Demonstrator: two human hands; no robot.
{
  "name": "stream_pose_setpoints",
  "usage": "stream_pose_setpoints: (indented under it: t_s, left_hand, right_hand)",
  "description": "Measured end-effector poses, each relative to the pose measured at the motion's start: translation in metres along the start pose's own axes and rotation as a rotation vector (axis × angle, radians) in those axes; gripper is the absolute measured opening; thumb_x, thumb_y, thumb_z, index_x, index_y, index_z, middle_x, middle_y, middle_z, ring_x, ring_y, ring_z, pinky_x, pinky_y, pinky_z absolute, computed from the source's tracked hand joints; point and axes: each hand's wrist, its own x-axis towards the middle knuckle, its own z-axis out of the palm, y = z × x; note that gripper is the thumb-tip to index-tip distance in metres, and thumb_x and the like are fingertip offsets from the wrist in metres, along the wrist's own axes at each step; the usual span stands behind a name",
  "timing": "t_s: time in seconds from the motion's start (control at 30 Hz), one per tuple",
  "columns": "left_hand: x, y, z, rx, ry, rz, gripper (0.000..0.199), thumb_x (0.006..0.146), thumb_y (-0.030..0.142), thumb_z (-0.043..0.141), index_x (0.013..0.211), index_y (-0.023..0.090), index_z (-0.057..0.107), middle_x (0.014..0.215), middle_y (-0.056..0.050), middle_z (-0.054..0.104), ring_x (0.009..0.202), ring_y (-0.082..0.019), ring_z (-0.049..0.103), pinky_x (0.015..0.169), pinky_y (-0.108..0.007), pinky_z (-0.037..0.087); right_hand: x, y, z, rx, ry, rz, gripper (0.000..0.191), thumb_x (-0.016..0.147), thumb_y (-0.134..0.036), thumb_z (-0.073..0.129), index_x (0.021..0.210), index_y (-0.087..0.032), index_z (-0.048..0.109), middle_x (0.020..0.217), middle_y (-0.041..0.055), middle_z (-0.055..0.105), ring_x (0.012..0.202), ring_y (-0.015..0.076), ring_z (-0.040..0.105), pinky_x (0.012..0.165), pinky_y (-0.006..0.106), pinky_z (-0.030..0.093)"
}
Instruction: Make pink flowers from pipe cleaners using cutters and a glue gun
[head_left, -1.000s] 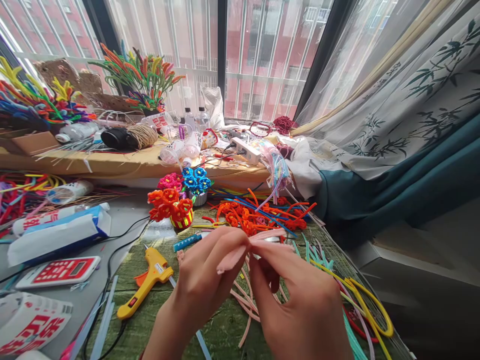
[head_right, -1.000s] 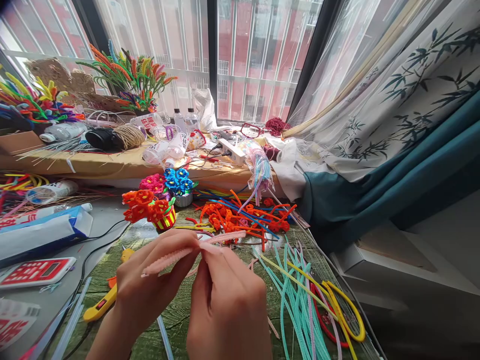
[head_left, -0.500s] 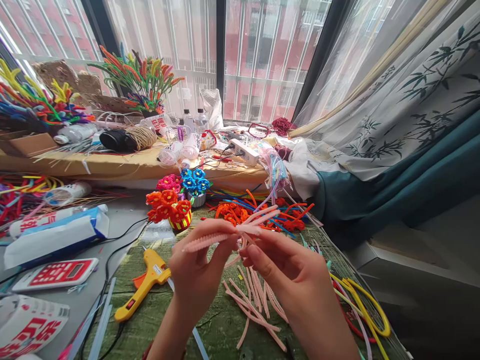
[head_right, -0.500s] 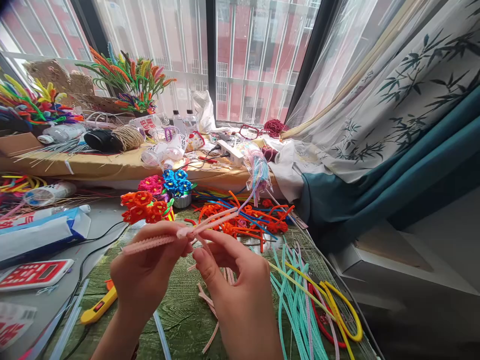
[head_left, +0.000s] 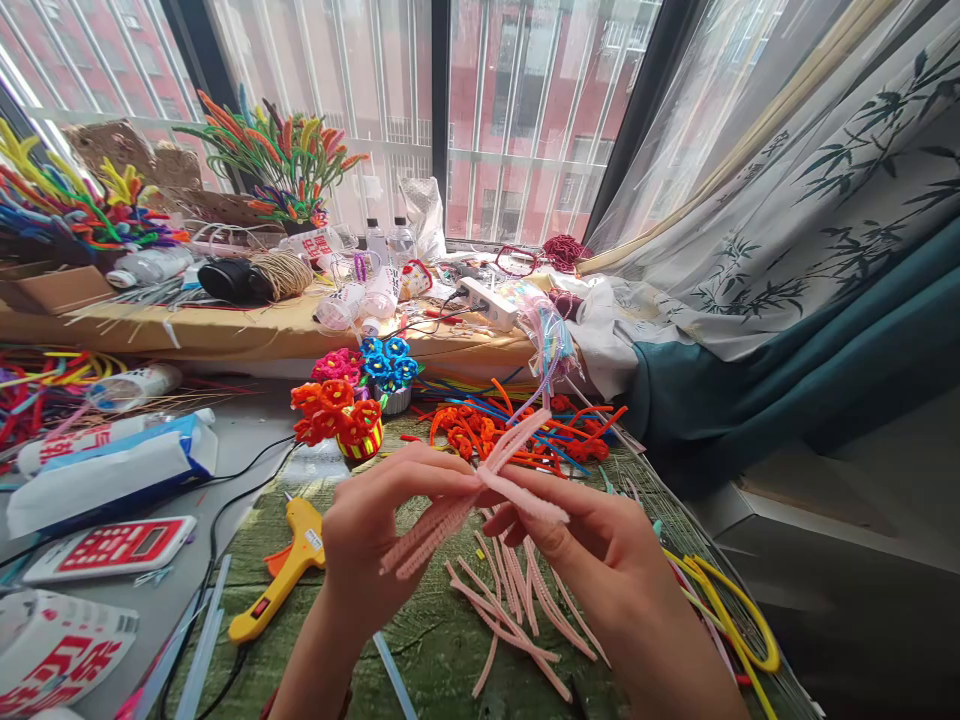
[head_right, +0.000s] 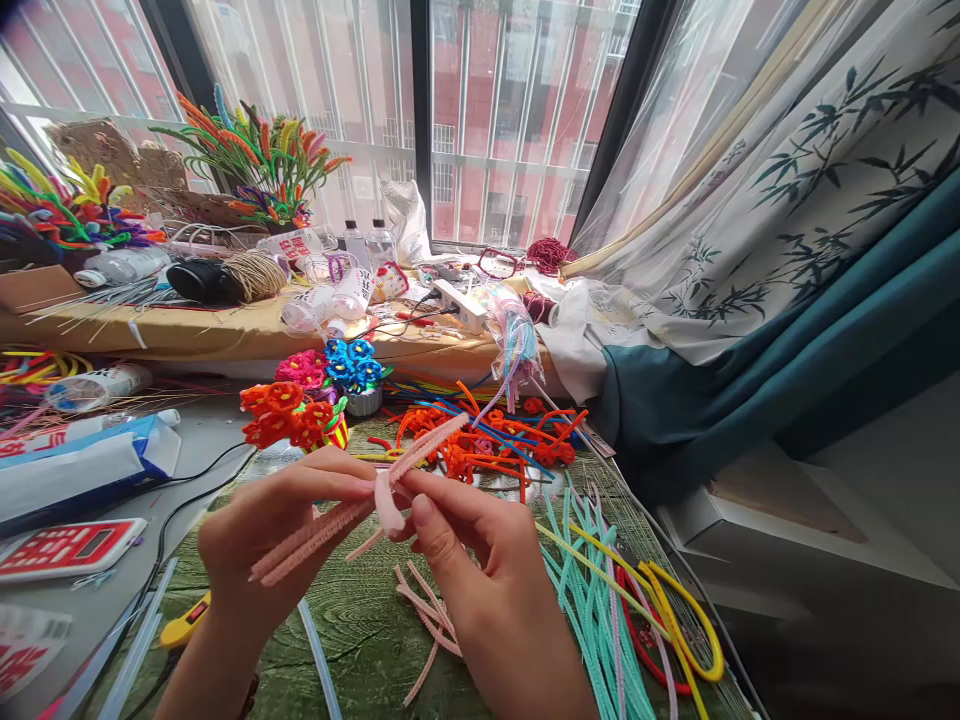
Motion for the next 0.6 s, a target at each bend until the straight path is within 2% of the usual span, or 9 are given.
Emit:
stream_pose_setpoints:
  t_s: [0.1,0.2,0.33,0.43,0.5,0.6]
  left_hand:
    - [0.004,0.005,-0.003,0.097,-0.028,0.071,0.019,0.080,0.009,0.068,0.092,0.023,0.072,0.084,-0.006,0.074,0.074,-0.019,0.068,0.067,-0.033,0.053]
    - [0.008,0.010,-0.004,0.171,-0.073,0.127,0.016,0.078,0.010,0.069,0.087,0.023,0.072,0.081,-0.005,0.073,0.070,-0.018,0.067,0.065,-0.031,0.053]
    - [0.006,0.016,-0.008,0.152,-0.166,0.064,0.023,0.081,0.004,0.064,0.092,0.023,0.068,0.083,-0.004,0.073,0.075,-0.018,0.068,0.070,-0.031,0.054]
    - [0.005,0.021,-0.012,0.195,-0.207,0.036,0.023,0.081,0.008,0.067,0.099,0.022,0.064,0.084,-0.004,0.073,0.077,-0.018,0.068,0.071,-0.030,0.054]
    - [0.006,0.024,-0.013,0.296,-0.245,0.087,0.024,0.080,0.013,0.070,0.101,0.021,0.064,0.085,-0.004,0.073,0.076,-0.017,0.067,0.070,-0.029,0.053]
    - [0.008,0.026,-0.011,0.415,-0.278,0.208,0.023,0.081,0.009,0.067,0.100,0.022,0.066,0.083,-0.003,0.073,0.072,-0.015,0.066,0.066,-0.028,0.051]
  right_hand:
    - [-0.001,-0.001,-0.002,0.045,-0.010,0.004,0.024,0.083,-0.029,0.069,0.106,-0.026,0.075,0.098,0.0052,0.076,0.088,0.0219,0.072,0.083,0.033,0.058]
    - [0.000,0.001,0.000,0.025,0.029,-0.024,0.023,0.082,-0.027,0.070,0.104,-0.027,0.076,0.099,0.0053,0.077,0.089,0.0233,0.072,0.079,0.032,0.059]
    - [0.001,0.003,0.001,-0.083,0.093,-0.092,0.018,0.082,-0.024,0.070,0.097,-0.029,0.078,0.093,0.0041,0.078,0.079,0.0217,0.072,0.069,0.029,0.060]
    - [-0.002,0.001,0.001,-0.170,0.131,-0.153,0.018,0.082,-0.021,0.069,0.095,-0.029,0.079,0.091,0.0038,0.078,0.078,0.0220,0.072,0.070,0.030,0.059]
    - [-0.004,0.000,0.001,-0.177,0.145,-0.167,0.018,0.082,-0.021,0.069,0.094,-0.029,0.079,0.091,0.0033,0.078,0.082,0.0227,0.072,0.071,0.030,0.059]
    - [-0.006,-0.001,0.002,-0.120,0.133,-0.111,0.014,0.081,-0.024,0.070,0.091,-0.027,0.079,0.088,0.0029,0.077,0.078,0.0215,0.072,0.071,0.029,0.059]
